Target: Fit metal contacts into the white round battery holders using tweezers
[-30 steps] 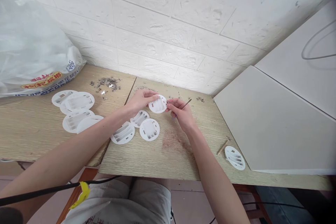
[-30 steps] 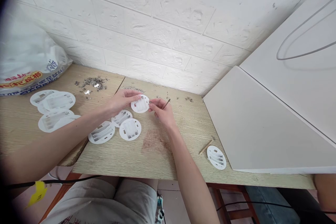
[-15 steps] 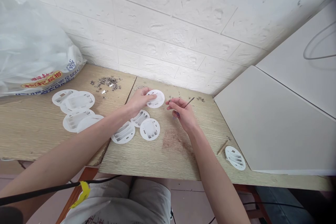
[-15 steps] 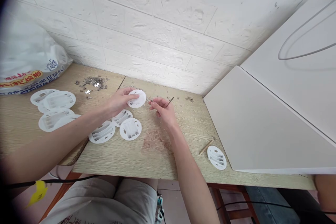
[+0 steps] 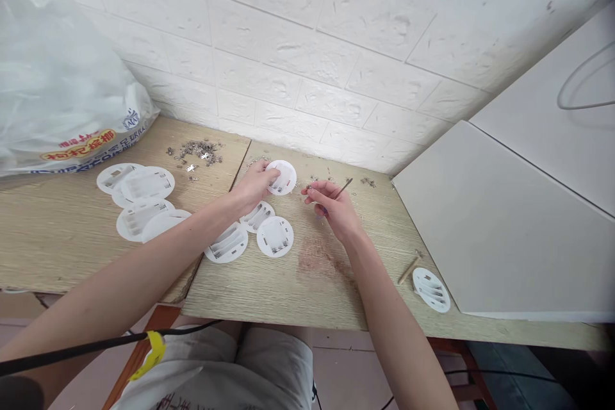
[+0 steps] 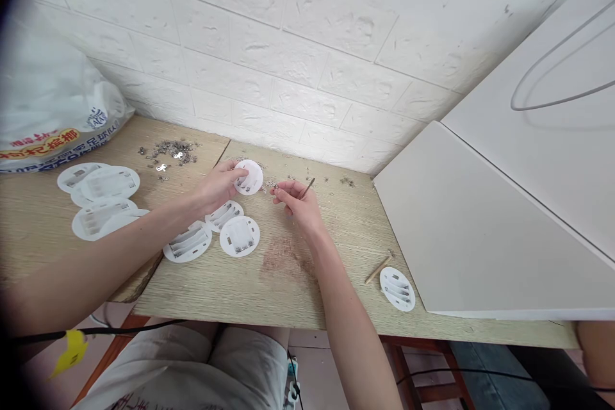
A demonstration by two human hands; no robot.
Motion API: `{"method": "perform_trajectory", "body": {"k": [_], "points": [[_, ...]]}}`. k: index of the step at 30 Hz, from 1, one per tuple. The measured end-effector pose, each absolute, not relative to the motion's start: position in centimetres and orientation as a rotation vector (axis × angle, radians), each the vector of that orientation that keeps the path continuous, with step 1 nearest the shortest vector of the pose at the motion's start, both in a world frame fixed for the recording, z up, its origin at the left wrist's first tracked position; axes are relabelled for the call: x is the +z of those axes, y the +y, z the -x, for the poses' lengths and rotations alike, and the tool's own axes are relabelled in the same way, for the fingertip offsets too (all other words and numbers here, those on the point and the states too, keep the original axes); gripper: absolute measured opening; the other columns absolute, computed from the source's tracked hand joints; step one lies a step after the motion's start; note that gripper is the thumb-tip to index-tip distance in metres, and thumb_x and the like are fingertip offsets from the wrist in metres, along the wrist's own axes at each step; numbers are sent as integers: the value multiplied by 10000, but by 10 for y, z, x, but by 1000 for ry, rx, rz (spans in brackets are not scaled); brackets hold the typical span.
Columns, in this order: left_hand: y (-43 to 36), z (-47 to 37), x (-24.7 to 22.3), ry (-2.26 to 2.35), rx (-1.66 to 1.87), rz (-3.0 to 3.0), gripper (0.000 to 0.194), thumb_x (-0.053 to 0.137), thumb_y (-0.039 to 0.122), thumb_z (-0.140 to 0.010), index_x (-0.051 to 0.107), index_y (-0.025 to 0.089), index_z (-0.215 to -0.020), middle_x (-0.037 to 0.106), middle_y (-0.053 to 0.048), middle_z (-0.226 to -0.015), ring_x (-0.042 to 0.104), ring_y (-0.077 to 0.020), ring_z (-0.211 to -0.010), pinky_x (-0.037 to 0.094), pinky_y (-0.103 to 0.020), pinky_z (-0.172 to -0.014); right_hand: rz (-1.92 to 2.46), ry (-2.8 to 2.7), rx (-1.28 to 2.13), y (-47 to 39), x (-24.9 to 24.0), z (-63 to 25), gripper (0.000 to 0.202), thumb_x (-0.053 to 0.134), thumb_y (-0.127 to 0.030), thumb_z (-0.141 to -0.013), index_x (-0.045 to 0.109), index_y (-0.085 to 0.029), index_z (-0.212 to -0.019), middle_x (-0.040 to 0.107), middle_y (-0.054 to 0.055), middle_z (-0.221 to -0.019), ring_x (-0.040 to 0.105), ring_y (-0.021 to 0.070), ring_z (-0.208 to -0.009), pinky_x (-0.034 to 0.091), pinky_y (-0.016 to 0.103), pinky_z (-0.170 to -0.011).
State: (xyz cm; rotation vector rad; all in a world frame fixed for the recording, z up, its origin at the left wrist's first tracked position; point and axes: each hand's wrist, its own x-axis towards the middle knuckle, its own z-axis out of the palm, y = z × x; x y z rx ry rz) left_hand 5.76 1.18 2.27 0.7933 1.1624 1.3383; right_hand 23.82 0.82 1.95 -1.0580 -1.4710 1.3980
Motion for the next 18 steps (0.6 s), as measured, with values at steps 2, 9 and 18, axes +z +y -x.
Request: {"method": "perform_trajectory", "body": {"k": [2, 9, 18], "points": [[12, -58, 24, 1143, 1354, -757, 133, 551, 106, -710, 533, 161, -830, 551, -9, -731, 560, -137, -671, 470, -281, -660, 1099, -1519, 1330, 10, 17, -238, 220, 674, -369, -703, 626, -194, -826, 669, 41, -850, 544, 121, -684, 304, 239, -510], [14, -53, 25, 1194, 1410, -783, 132, 573, 143, -702, 510, 160, -817, 548, -11, -775, 546, -124, -692, 458, -255, -663, 1184, -1797, 1121, 5, 24, -239, 192, 644, -351, -726, 653, -174, -800, 643, 26, -790, 535, 130, -700, 399, 282, -657], [8, -45, 30, 1328, 1408, -958, 201, 627, 265, -715, 530, 166, -861, 580, -6, -767, 535, -134, -705, 395, -249, -671, 1249, -1936, 1398, -12, 36, -234, 162, 697, -335, -670, 700, -194, -750, 623, -8, -665, 471, 109, -579, 338, 260, -557]]}}
